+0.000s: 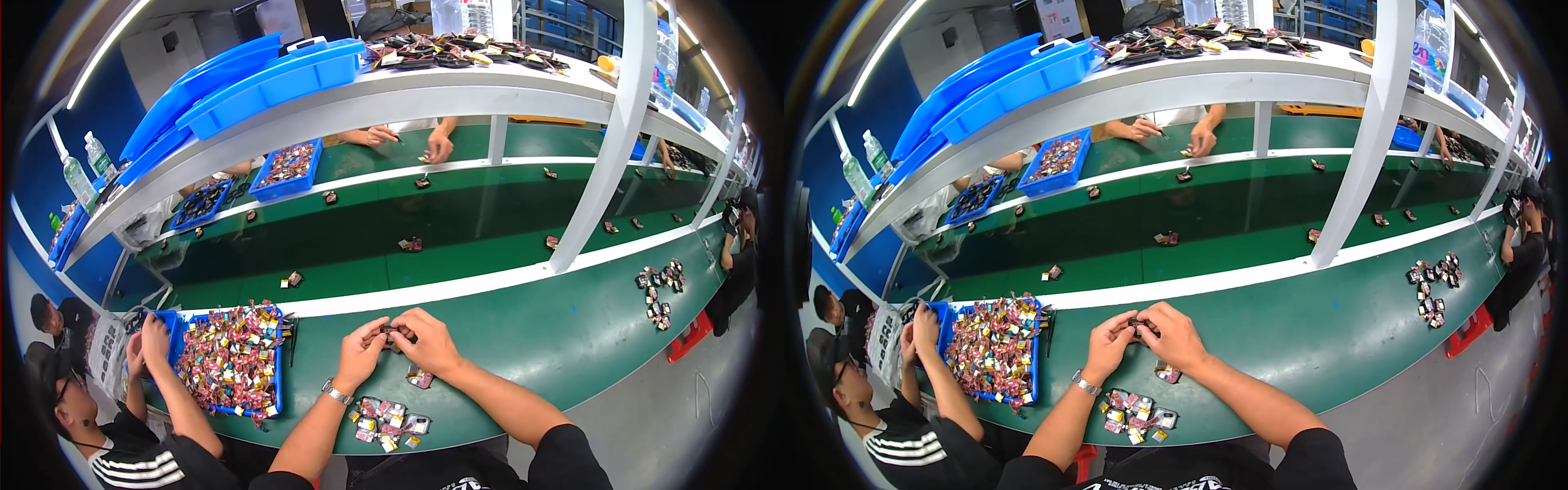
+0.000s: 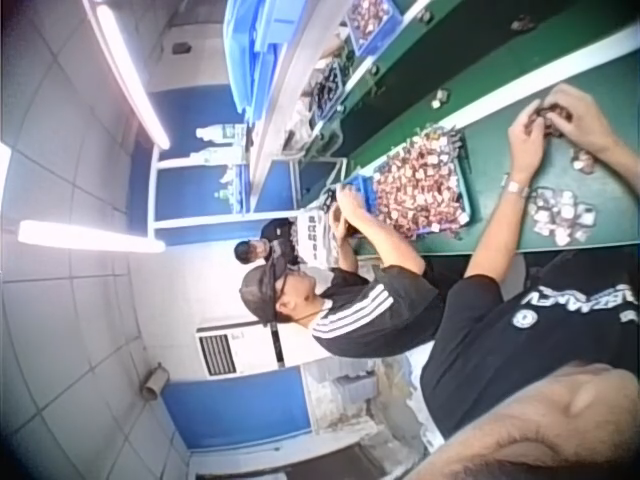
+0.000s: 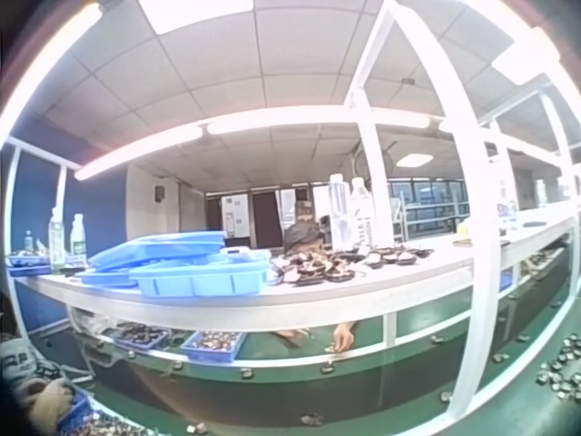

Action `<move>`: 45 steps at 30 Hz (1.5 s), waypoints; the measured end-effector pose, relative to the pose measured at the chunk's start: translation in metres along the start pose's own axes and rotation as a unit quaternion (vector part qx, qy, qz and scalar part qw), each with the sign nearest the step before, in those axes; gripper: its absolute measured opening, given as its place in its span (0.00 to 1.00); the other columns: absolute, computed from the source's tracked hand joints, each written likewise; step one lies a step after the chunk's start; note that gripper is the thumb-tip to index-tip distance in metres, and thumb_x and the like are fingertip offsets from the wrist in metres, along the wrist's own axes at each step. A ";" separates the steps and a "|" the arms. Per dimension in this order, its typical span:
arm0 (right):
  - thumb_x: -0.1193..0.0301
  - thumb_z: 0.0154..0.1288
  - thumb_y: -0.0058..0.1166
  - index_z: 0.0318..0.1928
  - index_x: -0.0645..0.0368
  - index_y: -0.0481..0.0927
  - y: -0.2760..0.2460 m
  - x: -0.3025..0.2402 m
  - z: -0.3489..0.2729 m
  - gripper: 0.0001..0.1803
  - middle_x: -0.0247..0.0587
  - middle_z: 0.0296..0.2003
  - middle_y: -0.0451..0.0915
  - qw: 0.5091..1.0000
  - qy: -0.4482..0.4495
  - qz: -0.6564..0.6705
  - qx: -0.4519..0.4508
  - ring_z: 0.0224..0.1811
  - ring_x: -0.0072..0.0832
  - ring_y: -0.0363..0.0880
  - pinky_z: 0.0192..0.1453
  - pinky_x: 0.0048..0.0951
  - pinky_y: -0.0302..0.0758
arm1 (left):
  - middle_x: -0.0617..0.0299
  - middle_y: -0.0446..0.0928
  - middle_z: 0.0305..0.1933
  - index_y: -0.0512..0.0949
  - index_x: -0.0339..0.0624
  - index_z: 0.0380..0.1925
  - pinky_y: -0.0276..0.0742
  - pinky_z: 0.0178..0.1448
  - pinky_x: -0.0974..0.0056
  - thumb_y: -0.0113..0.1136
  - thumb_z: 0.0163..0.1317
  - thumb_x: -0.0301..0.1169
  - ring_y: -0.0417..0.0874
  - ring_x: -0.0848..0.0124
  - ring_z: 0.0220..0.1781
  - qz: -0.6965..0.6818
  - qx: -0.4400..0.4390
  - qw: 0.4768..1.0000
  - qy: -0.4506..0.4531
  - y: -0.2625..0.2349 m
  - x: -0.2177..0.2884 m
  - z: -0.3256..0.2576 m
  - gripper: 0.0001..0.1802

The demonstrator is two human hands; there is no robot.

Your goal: Sort and assemble small plastic or electronic components on a factory production line.

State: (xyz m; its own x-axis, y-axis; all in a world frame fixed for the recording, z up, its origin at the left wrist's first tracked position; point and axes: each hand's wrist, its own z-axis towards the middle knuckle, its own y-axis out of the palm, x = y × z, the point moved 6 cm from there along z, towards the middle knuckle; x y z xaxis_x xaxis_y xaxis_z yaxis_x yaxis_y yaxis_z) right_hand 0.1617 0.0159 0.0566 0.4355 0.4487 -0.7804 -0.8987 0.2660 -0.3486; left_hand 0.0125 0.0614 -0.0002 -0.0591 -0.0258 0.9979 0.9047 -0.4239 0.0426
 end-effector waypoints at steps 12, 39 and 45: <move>0.78 0.52 0.64 0.38 0.59 0.78 0.008 -0.017 -0.003 0.12 0.40 0.37 0.78 0.991 -0.106 -0.078 -0.011 0.35 0.37 0.81 0.38 0.33 0.79 | 0.55 0.85 0.40 0.79 0.29 0.46 0.82 0.44 0.69 0.53 0.63 0.20 0.85 0.74 0.40 0.150 0.081 0.984 0.058 0.001 0.022 -0.007 0.13; 0.78 0.52 0.64 0.39 0.59 0.78 0.007 -0.013 -0.004 0.13 0.40 0.37 0.78 0.993 -0.094 -0.059 -0.029 0.35 0.36 0.81 0.38 0.33 0.80 | 0.55 0.85 0.41 0.78 0.30 0.48 0.81 0.47 0.69 0.51 0.64 0.20 0.85 0.74 0.43 0.166 0.057 0.984 0.036 0.003 0.017 -0.008 0.13; 0.79 0.52 0.63 0.39 0.59 0.79 0.006 -0.006 -0.002 0.13 0.39 0.37 0.78 0.996 -0.066 -0.049 -0.030 0.34 0.34 0.81 0.38 0.31 0.80 | 0.55 0.84 0.43 0.77 0.29 0.50 0.81 0.48 0.69 0.51 0.65 0.19 0.84 0.74 0.45 0.104 0.039 0.993 0.036 0.005 0.012 -0.004 0.14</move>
State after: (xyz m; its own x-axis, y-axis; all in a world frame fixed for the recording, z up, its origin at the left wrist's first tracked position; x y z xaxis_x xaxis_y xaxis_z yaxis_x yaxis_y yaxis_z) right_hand 0.1541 0.0130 0.0578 0.5207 0.5330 -0.6669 -0.8513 0.2651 -0.4528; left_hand 0.0147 0.0557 0.0122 0.1057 -0.1711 0.9796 0.9305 -0.3304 -0.1581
